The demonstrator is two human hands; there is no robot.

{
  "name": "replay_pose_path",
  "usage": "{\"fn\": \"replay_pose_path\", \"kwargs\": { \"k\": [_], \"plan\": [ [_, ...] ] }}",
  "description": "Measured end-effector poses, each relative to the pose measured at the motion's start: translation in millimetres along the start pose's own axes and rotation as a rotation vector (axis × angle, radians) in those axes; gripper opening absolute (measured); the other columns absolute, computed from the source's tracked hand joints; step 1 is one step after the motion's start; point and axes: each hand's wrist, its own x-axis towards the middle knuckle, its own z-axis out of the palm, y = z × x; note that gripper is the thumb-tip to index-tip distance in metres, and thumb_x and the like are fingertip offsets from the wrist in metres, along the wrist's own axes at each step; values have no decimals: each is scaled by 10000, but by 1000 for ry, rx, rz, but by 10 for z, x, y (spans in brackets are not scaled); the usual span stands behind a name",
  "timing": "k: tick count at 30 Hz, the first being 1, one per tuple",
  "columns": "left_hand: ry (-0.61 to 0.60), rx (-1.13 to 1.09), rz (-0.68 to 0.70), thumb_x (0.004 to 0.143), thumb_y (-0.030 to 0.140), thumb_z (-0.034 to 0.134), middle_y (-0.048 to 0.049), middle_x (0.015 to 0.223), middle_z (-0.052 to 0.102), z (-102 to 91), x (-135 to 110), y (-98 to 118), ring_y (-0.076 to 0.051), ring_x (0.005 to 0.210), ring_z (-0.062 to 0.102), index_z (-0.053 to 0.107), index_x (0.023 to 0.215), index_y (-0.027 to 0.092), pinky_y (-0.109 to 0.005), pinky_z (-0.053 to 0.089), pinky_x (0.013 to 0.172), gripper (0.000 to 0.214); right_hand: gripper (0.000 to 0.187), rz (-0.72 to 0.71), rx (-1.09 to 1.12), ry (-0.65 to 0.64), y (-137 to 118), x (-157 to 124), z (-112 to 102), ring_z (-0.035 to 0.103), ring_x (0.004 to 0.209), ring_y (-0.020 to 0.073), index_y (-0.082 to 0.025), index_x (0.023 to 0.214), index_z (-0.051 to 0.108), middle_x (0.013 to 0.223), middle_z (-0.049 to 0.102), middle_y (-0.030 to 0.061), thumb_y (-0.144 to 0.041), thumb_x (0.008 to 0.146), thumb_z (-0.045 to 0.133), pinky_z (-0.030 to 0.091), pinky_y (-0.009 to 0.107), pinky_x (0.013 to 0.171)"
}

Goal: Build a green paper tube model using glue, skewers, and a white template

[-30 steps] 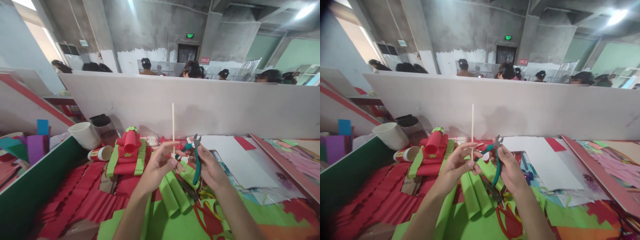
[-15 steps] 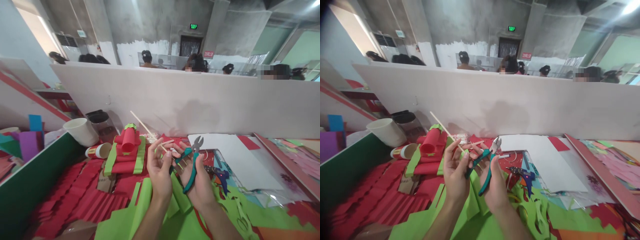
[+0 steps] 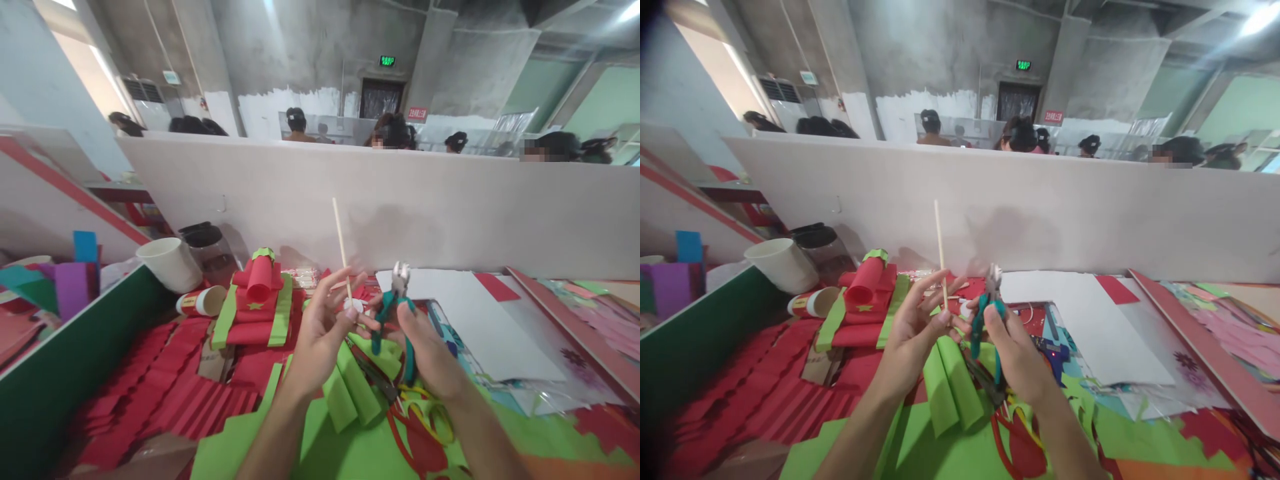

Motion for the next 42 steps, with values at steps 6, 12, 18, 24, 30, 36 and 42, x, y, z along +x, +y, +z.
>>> {"fn": "replay_pose_path", "kwargs": {
  "k": [6, 12, 18, 24, 30, 36, 42],
  "plan": [
    [-182, 8, -68, 899, 225, 601, -127, 1544, 353, -107, -16, 58, -154, 730, 713, 551, 1313, 295, -264, 555, 602, 423, 485, 107, -561, -147, -271, -137, -323, 514, 1252, 355, -293, 1271, 647, 1328, 616, 52, -422, 809, 719, 402, 481, 1049],
    [-367, 76, -188, 913, 232, 581, -108, 1555, 330, -213, -44, 96, -171, 779, 718, 514, 1367, 321, -311, 572, 679, 467, 426, 91, -603, -249, -272, -127, -313, 612, 1124, 331, -324, 1248, 667, 1227, 684, 21, -392, 829, 696, 501, 412, 920],
    [-468, 132, -223, 921, 203, 555, -113, 1492, 423, -289, -55, 137, -153, 747, 719, 535, 1350, 310, -270, 552, 643, 442, 454, 140, -576, -158, -185, -162, -387, 579, 1174, 355, -309, 1210, 693, 1252, 672, 35, -421, 773, 740, 482, 443, 961],
    [-475, 77, -255, 903, 183, 566, -113, 1432, 503, -382, -51, 81, -141, 698, 708, 527, 1359, 323, -256, 532, 609, 478, 476, 194, -653, -140, -82, -137, -426, 525, 1244, 371, -332, 1213, 687, 1312, 635, 22, -439, 754, 755, 424, 483, 1032],
    [-487, 48, -304, 888, 172, 576, -122, 1415, 520, -438, -27, 52, -127, 669, 696, 537, 1357, 301, -249, 526, 606, 488, 477, 185, -604, -164, -107, -116, -371, 555, 1213, 362, -323, 1200, 699, 1275, 661, 23, -448, 743, 762, 461, 451, 1001],
    [-463, 42, -317, 877, 170, 580, -121, 1411, 523, -450, -19, 28, -96, 616, 668, 567, 1331, 282, -244, 525, 597, 468, 479, 178, -648, -199, -102, -72, -349, 510, 1269, 367, -339, 1230, 677, 1350, 608, 14, -432, 765, 753, 420, 473, 1045],
    [-454, 24, -334, 876, 177, 584, -127, 1382, 550, -463, -1, -12, -82, 588, 642, 567, 1338, 267, -243, 518, 585, 471, 474, 179, -584, -223, -54, -52, -389, 539, 1237, 368, -328, 1217, 688, 1290, 651, 21, -414, 757, 763, 452, 468, 1015]
  ]
}}
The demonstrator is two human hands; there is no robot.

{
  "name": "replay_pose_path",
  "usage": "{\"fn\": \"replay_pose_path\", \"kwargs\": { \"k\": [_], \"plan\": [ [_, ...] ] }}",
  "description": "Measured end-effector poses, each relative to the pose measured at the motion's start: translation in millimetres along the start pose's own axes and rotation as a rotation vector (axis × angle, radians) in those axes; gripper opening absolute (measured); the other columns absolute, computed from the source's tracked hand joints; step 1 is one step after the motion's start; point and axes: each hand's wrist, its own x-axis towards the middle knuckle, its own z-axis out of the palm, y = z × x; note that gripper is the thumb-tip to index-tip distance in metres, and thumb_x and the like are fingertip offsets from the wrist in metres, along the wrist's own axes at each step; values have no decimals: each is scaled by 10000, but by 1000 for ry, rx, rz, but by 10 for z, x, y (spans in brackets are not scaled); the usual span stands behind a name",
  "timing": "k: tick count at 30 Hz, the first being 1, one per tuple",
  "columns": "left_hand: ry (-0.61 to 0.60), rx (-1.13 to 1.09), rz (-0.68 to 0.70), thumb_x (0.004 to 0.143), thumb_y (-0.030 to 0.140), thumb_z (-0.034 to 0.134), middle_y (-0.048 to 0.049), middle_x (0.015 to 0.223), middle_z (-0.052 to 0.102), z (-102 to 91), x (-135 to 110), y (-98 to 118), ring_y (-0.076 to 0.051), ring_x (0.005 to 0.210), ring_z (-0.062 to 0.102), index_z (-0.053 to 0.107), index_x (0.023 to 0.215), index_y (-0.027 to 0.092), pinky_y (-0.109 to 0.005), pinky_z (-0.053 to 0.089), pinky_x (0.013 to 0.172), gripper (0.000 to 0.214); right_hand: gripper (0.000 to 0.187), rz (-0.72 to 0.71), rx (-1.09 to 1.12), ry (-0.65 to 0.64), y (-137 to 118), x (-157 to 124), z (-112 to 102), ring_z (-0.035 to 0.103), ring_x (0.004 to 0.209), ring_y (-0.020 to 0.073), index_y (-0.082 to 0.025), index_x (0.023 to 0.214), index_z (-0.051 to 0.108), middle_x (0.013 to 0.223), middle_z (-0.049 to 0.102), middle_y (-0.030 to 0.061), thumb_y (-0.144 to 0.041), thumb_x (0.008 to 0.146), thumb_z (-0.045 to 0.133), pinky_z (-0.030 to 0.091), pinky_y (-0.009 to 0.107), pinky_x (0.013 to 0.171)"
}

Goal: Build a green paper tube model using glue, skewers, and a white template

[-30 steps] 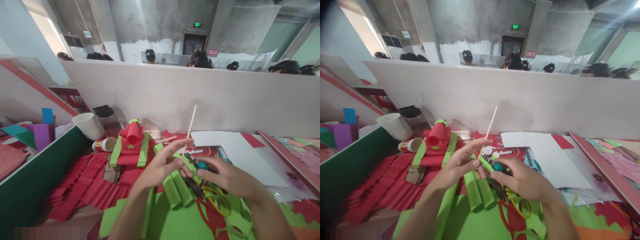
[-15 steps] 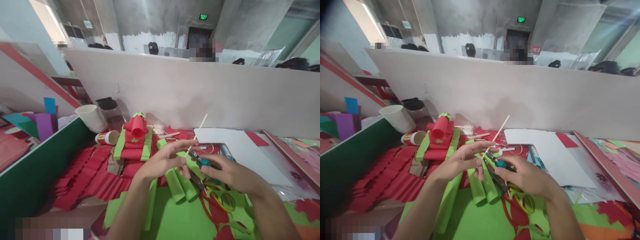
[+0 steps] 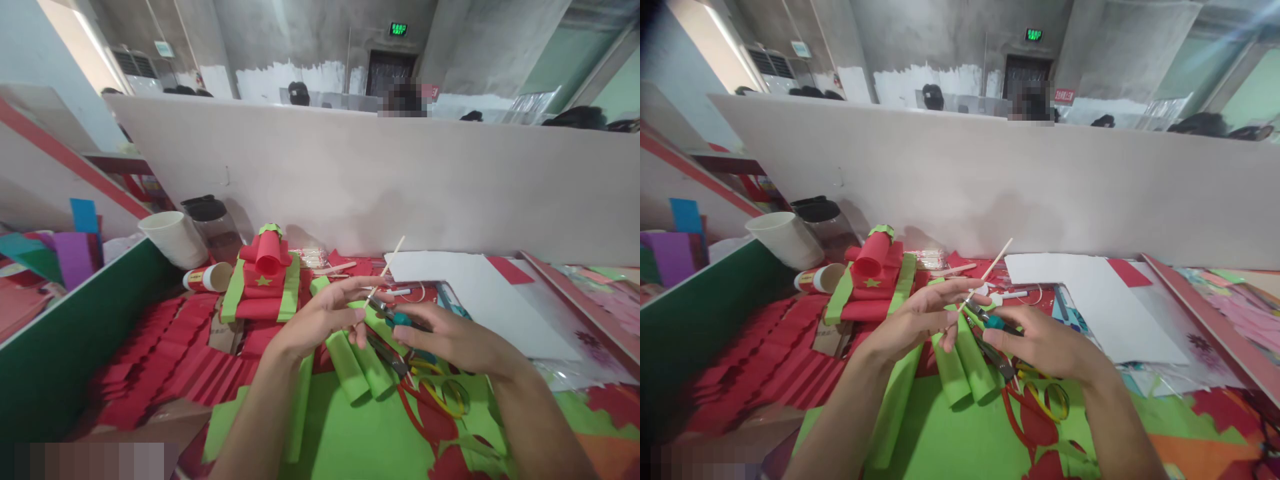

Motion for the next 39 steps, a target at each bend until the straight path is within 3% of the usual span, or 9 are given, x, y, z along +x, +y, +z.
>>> {"fn": "replay_pose_path", "kwargs": {
  "k": [5, 10, 15, 20, 25, 31, 39],
  "plan": [
    [5, 3, -26, 883, 178, 591, -120, 1325, 596, -14, 15, -25, -83, 573, 635, 567, 1340, 271, -235, 484, 563, 466, 432, -78, 10, 5, -12, 24, 23, 566, 1206, 346, -328, 1190, 703, 1250, 675, 10, -386, 766, 761, 455, 448, 1019],
    [19, 1, -41, 878, 200, 604, -118, 1272, 631, -1, 14, -38, -100, 576, 646, 560, 1352, 272, -254, 496, 574, 481, 402, -79, -72, -18, -59, 30, 38, 631, 1095, 322, -323, 1192, 705, 1200, 700, 14, -393, 797, 729, 522, 402, 911],
    [22, 9, -25, 881, 209, 602, -124, 1364, 571, 7, 12, -34, -86, 567, 636, 568, 1345, 280, -245, 499, 561, 470, 393, -87, -52, -22, -60, 37, 29, 662, 1004, 310, -321, 1161, 723, 1116, 731, 20, -404, 778, 740, 551, 379, 821],
    [-5, 8, -10, 896, 218, 592, -122, 1327, 598, -8, 15, -34, -82, 575, 631, 561, 1353, 266, -227, 492, 557, 461, 394, -92, -107, -27, -73, 37, 32, 641, 1068, 318, -320, 1182, 711, 1185, 705, 29, -441, 808, 708, 525, 394, 887],
    [6, 3, -42, 900, 207, 589, -140, 1363, 567, -9, 21, -31, -60, 557, 616, 541, 1371, 259, -216, 476, 548, 476, 527, -77, -194, -96, -146, 26, 15, 586, 1178, 321, -266, 1297, 637, 1302, 641, 61, -521, 836, 648, 489, 399, 970],
    [-1, -34, -46, 884, 161, 586, -143, 1345, 579, -1, 25, -23, -46, 536, 599, 537, 1373, 248, -209, 462, 538, 499, 551, -21, -237, -139, -165, 21, 13, 594, 1166, 321, -263, 1355, 584, 1312, 632, 69, -535, 875, 589, 519, 396, 932],
    [-14, -83, -25, 883, 157, 596, -143, 1341, 583, -16, 27, -33, -50, 543, 598, 515, 1391, 251, -203, 448, 517, 522, 572, -38, -253, -147, -165, 19, 2, 501, 1290, 323, -265, 1410, 519, 1440, 523, 63, -523, 901, 562, 472, 406, 1014]
  ]
}}
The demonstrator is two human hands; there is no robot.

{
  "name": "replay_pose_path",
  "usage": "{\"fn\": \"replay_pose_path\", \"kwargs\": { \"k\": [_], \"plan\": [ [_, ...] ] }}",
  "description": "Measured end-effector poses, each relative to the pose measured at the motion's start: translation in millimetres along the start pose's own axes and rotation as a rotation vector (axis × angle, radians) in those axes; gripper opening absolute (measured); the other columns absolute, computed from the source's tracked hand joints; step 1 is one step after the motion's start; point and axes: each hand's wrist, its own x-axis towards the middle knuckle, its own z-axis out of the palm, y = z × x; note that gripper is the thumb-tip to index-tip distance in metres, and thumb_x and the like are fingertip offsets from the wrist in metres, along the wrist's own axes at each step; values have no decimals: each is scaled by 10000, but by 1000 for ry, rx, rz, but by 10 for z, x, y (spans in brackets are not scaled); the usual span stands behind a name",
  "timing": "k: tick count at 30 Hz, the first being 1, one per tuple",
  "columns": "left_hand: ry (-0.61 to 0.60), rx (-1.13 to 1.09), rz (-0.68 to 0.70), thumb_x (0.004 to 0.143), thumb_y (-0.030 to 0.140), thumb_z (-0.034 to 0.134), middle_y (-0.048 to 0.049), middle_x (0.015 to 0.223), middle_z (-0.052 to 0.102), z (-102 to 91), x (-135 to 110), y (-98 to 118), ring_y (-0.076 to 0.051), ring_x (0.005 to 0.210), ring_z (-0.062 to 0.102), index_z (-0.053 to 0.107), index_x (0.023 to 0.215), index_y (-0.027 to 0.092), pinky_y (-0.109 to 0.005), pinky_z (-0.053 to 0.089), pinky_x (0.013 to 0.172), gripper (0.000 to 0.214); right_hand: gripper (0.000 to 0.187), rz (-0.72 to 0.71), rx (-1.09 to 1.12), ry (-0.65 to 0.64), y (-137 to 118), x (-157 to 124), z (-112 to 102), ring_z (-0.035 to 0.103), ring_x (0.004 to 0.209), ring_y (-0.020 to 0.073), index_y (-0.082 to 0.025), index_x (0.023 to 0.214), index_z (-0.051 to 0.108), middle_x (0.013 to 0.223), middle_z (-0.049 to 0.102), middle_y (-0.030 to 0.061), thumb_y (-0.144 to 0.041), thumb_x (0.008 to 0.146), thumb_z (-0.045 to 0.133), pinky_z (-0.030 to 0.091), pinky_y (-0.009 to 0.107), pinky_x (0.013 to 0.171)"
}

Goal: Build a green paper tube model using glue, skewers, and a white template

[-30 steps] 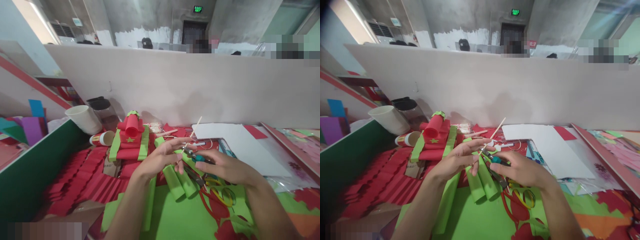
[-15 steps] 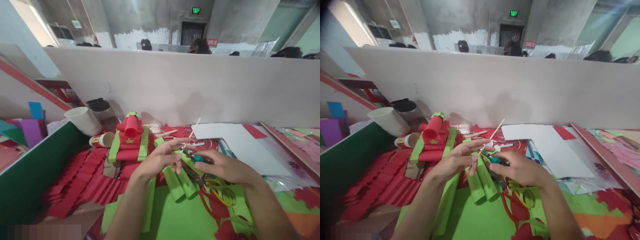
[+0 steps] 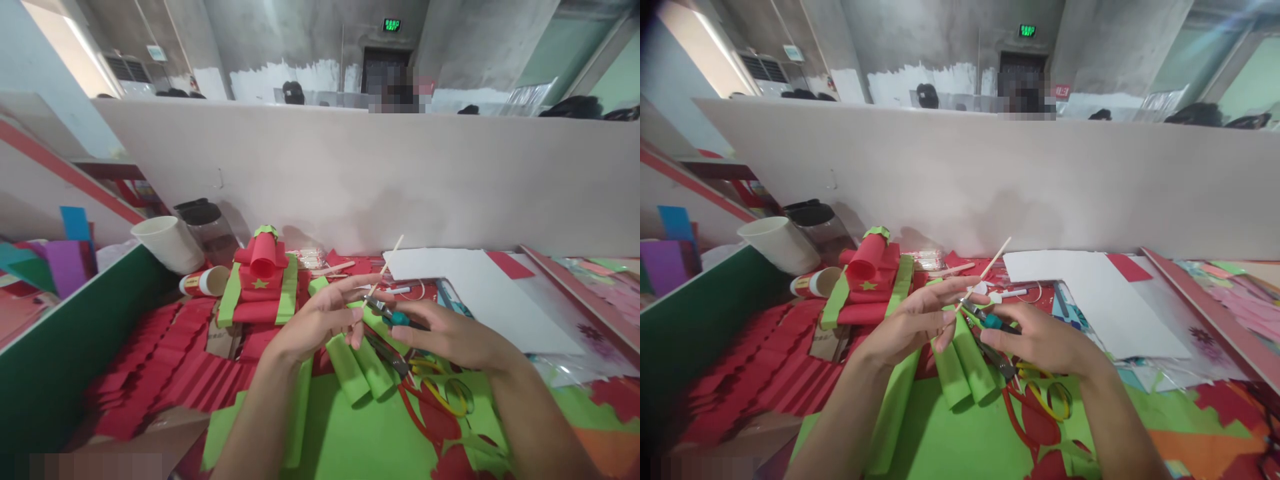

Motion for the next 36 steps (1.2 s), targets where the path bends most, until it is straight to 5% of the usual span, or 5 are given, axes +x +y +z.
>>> {"fn": "replay_pose_path", "kwargs": {
  "k": [25, 36],
  "plan": [
    [18, 181, 26, 918, 182, 556, -107, 1431, 489, 11, -27, 22, -71, 626, 623, 493, 1387, 312, -266, 486, 661, 491, 571, -9, -82, 92, 18, 46, 80, 525, 1273, 316, -280, 1394, 534, 1395, 569, 58, -542, 888, 567, 456, 430, 1031],
    [-8, 347, 1, 955, 219, 501, -88, 1468, 434, -53, -129, 110, -103, 713, 647, 454, 1395, 346, -308, 510, 722, 460, 593, -99, -122, 119, 23, 122, 210, 406, 1374, 297, -297, 1485, 388, 1514, 429, 50, -510, 941, 491, 326, 503, 1125]
  ]
}}
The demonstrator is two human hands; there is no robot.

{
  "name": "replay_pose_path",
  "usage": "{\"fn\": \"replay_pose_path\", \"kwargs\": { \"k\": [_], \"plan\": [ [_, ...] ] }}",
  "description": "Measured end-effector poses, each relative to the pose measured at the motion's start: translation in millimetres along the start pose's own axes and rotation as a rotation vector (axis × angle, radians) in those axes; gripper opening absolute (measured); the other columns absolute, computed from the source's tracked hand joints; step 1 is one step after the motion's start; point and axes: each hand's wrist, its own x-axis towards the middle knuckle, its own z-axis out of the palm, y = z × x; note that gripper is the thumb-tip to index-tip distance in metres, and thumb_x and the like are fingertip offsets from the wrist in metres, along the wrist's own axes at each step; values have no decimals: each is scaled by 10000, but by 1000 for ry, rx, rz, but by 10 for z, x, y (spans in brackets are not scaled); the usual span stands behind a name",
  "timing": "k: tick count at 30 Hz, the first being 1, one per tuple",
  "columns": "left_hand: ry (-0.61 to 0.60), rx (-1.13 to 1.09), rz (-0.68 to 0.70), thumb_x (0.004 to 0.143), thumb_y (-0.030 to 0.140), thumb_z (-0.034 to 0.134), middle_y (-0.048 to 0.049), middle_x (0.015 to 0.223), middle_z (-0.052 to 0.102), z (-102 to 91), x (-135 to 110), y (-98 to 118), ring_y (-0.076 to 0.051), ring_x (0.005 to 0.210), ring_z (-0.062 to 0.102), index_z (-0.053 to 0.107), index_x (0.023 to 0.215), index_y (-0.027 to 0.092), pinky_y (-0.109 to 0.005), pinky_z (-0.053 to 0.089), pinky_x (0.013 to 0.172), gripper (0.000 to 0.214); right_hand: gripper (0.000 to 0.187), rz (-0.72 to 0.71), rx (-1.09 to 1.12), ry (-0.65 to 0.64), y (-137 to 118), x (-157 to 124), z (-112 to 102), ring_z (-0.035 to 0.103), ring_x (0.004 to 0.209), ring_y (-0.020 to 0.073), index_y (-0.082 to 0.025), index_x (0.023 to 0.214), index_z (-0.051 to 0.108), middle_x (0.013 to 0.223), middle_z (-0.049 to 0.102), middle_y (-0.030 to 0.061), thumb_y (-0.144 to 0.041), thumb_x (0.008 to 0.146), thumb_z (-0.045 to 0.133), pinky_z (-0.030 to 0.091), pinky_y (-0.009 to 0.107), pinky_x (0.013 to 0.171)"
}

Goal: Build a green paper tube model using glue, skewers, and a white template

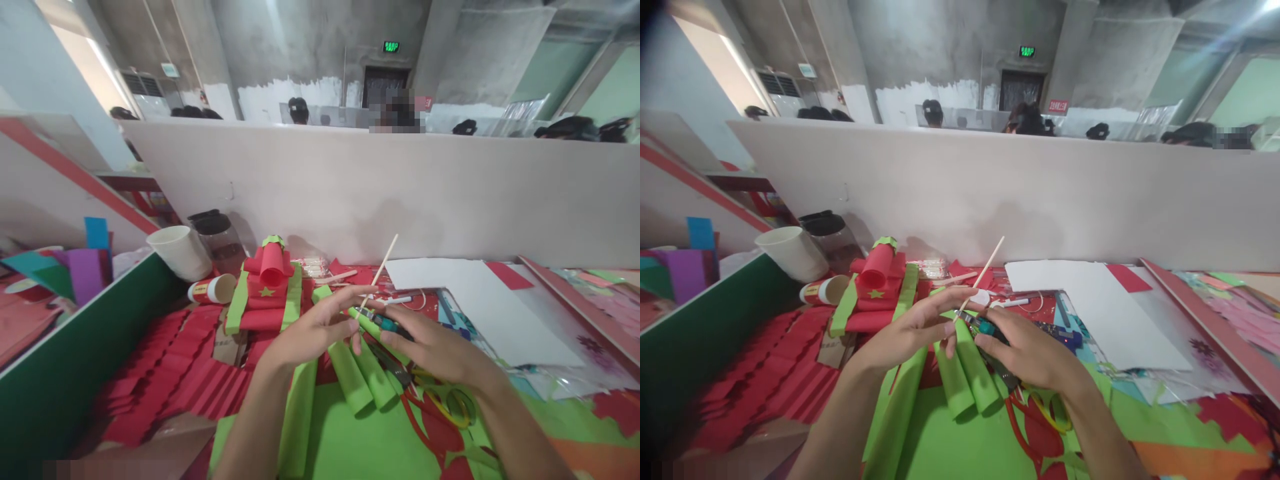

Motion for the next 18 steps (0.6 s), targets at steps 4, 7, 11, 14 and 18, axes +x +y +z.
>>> {"fn": "replay_pose_path", "kwargs": {
  "k": [4, 7, 11, 14, 18],
  "plan": [
    [2, 37, 23, 946, 237, 510, -94, 1479, 419, -50, -48, 33, -102, 721, 640, 464, 1389, 330, -298, 518, 707, 455, 546, -14, -62, 61, -42, 41, 92, 495, 1294, 308, -266, 1421, 481, 1433, 524, 91, -522, 939, 481, 390, 497, 1062],
    [-2, 89, 28, 919, 234, 541, -104, 1454, 443, -90, -87, 57, -122, 754, 645, 508, 1356, 304, -294, 517, 690, 444, 509, -11, -124, 78, -71, 68, 166, 574, 1185, 314, -237, 1340, 554, 1310, 616, 121, -536, 937, 472, 428, 479, 998],
    [-12, 150, -7, 893, 186, 543, -104, 1400, 495, -106, -116, 54, -138, 777, 658, 525, 1342, 288, -283, 506, 673, 461, 543, 43, -209, 74, -64, 90, 234, 585, 1151, 326, -213, 1323, 554, 1276, 631, 143, -572, 926, 464, 426, 459, 966],
    [-5, 170, -23, 874, 120, 523, -98, 1372, 525, -90, -99, 16, -146, 814, 670, 523, 1353, 287, -297, 513, 731, 508, 559, 45, -243, 71, -54, 107, 246, 582, 1148, 330, -200, 1303, 560, 1273, 630, 149, -589, 912, 475, 427, 438, 947],
    [6, 189, -34, 839, 55, 495, -104, 1310, 580, -56, -49, -27, -176, 852, 686, 534, 1364, 267, -326, 522, 782, 567, 548, 57, -253, 98, -46, 124, 241, 617, 1073, 324, -181, 1220, 601, 1181, 670, 156, -607, 892, 497, 443, 406, 890]
  ]
}}
